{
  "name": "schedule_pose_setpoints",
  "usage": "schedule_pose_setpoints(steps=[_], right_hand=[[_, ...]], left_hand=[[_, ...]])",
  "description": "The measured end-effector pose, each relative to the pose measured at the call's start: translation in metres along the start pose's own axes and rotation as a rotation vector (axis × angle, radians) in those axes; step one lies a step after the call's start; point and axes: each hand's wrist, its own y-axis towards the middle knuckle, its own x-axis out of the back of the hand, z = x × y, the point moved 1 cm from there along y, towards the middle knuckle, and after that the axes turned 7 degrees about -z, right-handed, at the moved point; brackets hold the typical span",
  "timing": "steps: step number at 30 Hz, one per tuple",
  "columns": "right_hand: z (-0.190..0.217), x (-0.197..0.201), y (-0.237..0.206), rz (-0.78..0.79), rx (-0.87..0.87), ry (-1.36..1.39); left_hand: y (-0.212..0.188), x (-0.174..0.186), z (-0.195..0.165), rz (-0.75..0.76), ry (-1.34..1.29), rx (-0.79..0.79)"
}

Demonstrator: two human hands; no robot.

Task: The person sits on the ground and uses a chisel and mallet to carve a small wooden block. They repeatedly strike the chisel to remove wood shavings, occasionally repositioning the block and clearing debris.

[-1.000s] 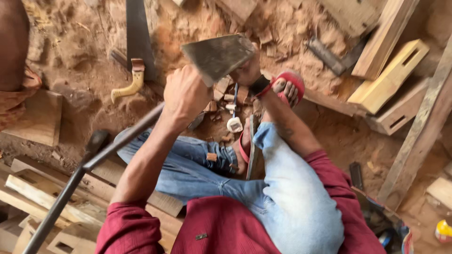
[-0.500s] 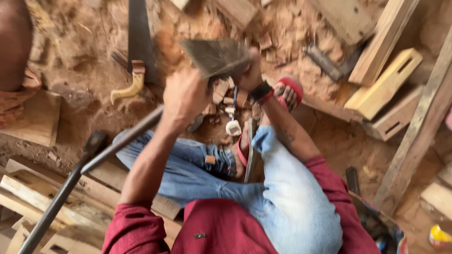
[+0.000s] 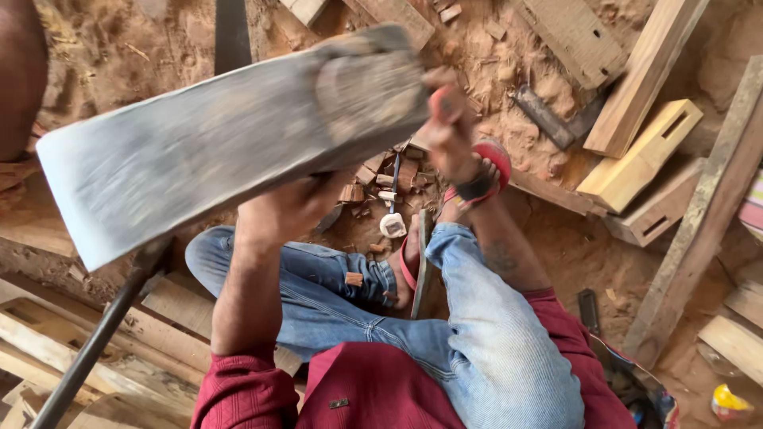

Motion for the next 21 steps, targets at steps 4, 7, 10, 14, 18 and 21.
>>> schedule_pose_setpoints(steps=[4,7,10,14,18,21], right_hand=[[0.036,0.02,0.043,-0.075,0.249,-0.215],[0.041,0.014,0.05,-0.2,0.192,-0.014],[0.039,0.006,0.048,-0.145,0.078,0.092],[0.031,0.005,0.045,-0.155,0.049,0.037],[0.027,0.008,0.043,-0.198,0.012,0.011],[0.027,0.011,0.042,-0.2,-0.005,0.017]], left_hand=[[-0.003,-0.041,0.047,-0.087,-0.205,0.097],[-0.011,-0.066,0.082,-0.161,-0.353,0.178],[-0.019,-0.068,0.096,-0.368,-0.708,-0.033],[-0.022,-0.057,0.093,-0.522,-0.567,-0.062],[-0.023,-0.048,0.081,-0.568,-0.639,0.05],[-0.026,-0.047,0.076,-0.602,-0.617,0.034]])
